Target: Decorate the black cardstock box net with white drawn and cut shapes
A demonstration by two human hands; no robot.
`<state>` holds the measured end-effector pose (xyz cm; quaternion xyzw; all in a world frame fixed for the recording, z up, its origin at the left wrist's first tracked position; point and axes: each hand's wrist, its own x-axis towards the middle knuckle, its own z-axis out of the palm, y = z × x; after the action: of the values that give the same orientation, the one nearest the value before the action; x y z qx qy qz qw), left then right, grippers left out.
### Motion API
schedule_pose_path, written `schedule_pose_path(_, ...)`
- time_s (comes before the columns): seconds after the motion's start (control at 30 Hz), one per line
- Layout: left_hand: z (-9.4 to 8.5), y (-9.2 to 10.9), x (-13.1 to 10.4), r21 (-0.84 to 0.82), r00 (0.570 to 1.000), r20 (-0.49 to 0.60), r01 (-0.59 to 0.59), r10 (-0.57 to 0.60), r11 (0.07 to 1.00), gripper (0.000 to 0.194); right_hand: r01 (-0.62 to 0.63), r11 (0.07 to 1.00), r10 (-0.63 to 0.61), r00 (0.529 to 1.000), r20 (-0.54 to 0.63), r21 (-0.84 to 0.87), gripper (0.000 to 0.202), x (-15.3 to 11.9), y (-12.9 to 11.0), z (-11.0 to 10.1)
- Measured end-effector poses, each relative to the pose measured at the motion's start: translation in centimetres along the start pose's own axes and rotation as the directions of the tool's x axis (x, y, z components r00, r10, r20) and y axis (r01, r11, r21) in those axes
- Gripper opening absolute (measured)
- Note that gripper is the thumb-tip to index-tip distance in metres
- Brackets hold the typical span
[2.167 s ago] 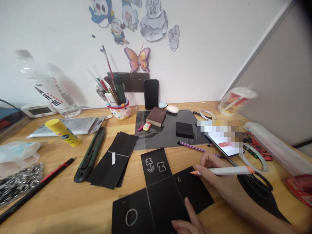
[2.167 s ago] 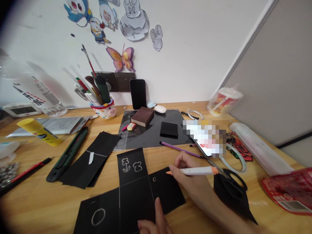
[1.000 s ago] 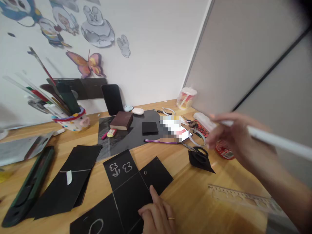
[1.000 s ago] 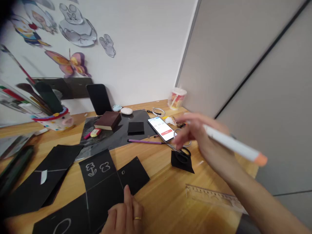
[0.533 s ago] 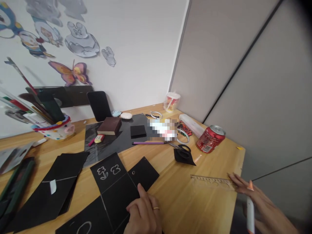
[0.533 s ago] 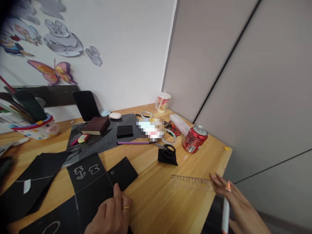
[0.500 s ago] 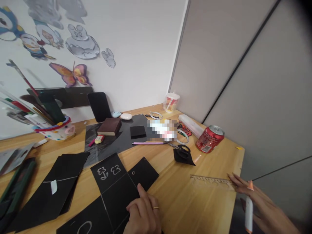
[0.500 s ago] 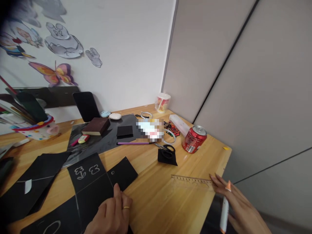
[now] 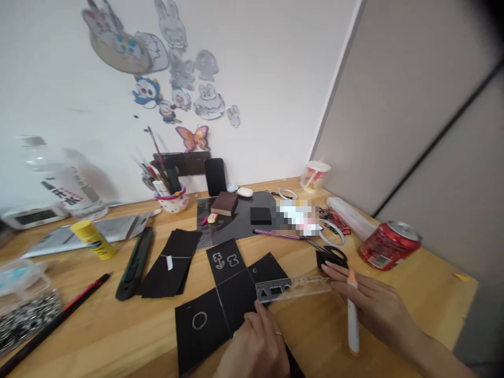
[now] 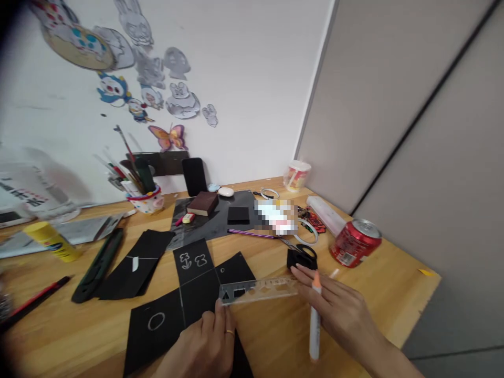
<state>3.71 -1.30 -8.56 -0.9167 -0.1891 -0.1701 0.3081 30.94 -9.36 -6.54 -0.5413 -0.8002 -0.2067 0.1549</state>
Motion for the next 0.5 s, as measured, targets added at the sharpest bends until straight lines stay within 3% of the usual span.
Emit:
schedule_pose_path(0.1,0.2,-0.6,-0.4,-0.085,0.998,-0.03,0.049,-0.052,0.995,0.022,0.114,0.993,-0.114,0.993,-0.018,0.006,0.03,3.0,0.9,2.7)
schedule_pose_path(0.2,0.7,-1.2,-0.2,-0.126,0.996,-0.046,0.071,-0.077,0.989,0.023,0.146,0.989,-0.146,0.989,0.013,0.023,0.031,3.8,2.4,4.2)
schedule_pose_path(0.4,1.7,-1.3,0.3,-0.022,0.995,-0.094,-0.04,0.038,0.999,0.025,0.055,0.996,-0.07,0.973,0.218,0.074,0.038,5.3,4.2,4.9)
schedule_pose_path(0.5,2.4,-0.6,-0.4,-0.058,0.998,-0.057,0.029,-0.033,0.998,0.027,-0.016,0.993,-0.021,0.951,0.309,0.118,0.035,6.7,4.6,4.7)
